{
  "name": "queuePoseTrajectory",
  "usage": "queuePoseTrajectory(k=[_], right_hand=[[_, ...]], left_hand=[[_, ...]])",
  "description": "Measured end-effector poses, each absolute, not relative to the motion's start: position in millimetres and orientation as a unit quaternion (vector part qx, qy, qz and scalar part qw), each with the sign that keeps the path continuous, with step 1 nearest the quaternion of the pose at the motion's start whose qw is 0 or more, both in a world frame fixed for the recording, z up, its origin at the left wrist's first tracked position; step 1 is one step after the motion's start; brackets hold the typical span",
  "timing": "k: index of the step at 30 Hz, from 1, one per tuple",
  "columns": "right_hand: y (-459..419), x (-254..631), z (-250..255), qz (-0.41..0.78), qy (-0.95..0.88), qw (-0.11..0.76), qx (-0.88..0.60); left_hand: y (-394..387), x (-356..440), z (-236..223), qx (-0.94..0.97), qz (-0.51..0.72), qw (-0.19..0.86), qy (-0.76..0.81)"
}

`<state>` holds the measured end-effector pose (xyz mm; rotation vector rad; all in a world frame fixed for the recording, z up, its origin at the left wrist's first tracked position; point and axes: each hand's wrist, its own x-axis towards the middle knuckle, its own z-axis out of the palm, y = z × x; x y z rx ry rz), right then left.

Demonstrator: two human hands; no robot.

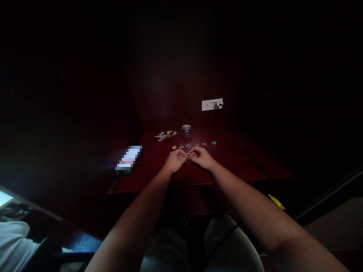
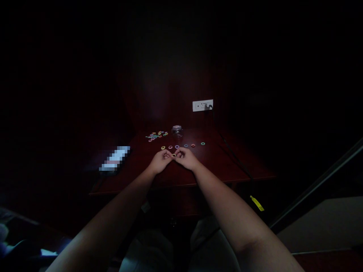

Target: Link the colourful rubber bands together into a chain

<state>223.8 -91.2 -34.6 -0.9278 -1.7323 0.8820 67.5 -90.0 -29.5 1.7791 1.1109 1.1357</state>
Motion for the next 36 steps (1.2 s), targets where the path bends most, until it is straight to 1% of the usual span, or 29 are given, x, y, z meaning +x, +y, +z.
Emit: queuePoseTrajectory(k=[21, 31, 36], right_hand=[[-87.7, 225.4, -35.2, 0.308, -0.706, 0.462, -0.44], [-91.2, 225.3, -33.2, 0.288, -0.711, 0.454, -0.454], [-92.6, 223.7, -33.0, 0.272, -0.721, 0.447, -0.454]], left_hand=[[-90.1, 67.5, -29.0, 0.691, 0.447, 0.372, 0.43], [-93.6, 69.3, -28.9, 0.701, 0.438, 0.398, 0.398], [-93.2, 68.1, -28.4, 0.708, 0.433, 0.385, 0.404]])
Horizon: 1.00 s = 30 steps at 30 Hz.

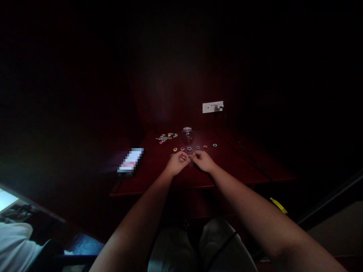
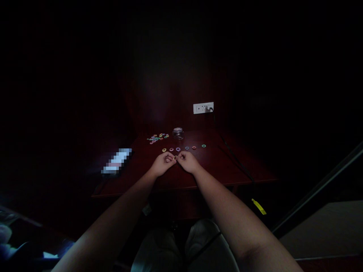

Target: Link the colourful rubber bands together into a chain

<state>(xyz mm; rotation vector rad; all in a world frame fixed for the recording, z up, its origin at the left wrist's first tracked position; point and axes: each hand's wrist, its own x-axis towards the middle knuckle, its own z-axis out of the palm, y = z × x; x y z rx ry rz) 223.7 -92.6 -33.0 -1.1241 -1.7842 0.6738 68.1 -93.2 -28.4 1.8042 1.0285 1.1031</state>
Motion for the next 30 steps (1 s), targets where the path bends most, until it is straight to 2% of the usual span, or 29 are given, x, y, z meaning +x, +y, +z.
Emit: queuePoseTrajectory(k=[16, 30], right_hand=[[-100, 226, -38, 0.249, -0.747, 0.408, -0.462], [-112, 226, -34, 0.222, -0.737, 0.42, -0.481]], left_hand=[[-91, 67, -29, 0.703, 0.429, 0.358, 0.44], [-98, 68, -24, 0.727, 0.41, 0.341, 0.434]])
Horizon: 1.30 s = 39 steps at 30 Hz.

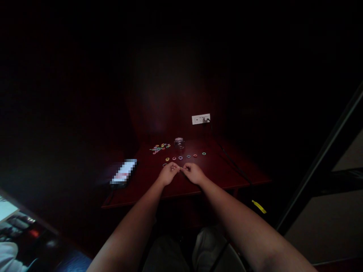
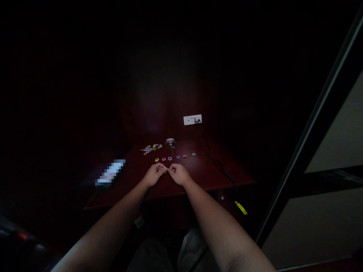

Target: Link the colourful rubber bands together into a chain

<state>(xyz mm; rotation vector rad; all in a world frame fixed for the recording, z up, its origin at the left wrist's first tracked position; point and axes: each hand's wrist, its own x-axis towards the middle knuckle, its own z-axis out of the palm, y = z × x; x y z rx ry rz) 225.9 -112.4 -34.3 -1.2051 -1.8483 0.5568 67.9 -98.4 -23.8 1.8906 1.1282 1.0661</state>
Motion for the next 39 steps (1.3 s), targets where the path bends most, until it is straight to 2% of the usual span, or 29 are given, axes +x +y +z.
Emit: queuePoseTrajectory(k=[13, 39], right_hand=[[-107, 225, -36, 0.223, -0.729, 0.418, -0.494], [-94, 227, -40, 0.222, -0.73, 0.409, -0.501]], left_hand=[[-103, 69, -21, 0.725, 0.404, 0.358, 0.427], [-94, 69, -28, 0.728, 0.415, 0.316, 0.445]])
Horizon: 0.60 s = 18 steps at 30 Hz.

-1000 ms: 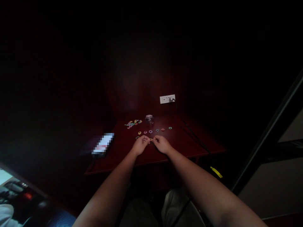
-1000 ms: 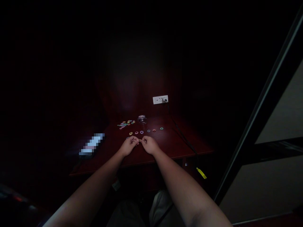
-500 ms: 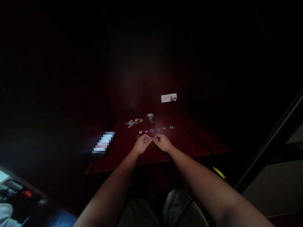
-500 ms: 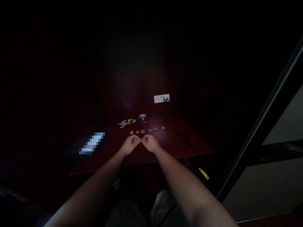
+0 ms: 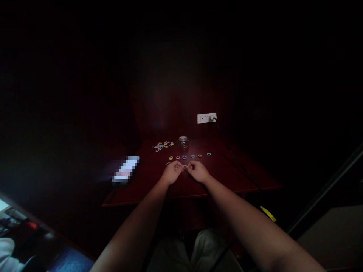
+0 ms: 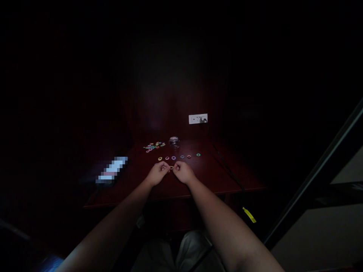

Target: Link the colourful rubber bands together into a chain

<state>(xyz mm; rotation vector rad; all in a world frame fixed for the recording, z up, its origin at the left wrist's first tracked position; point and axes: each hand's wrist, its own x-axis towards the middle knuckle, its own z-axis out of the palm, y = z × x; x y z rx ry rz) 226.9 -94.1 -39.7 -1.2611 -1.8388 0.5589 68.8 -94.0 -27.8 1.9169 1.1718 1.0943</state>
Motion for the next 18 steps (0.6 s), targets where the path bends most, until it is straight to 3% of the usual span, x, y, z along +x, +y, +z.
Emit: queuePoseTrajectory(k=[18], right_hand=[[-93.7, 227.8, -39.3, 0.239, -0.724, 0.448, -0.467]], left_hand=[[-94.0, 67.2, -30.6, 0.733, 0.4, 0.307, 0.456]])
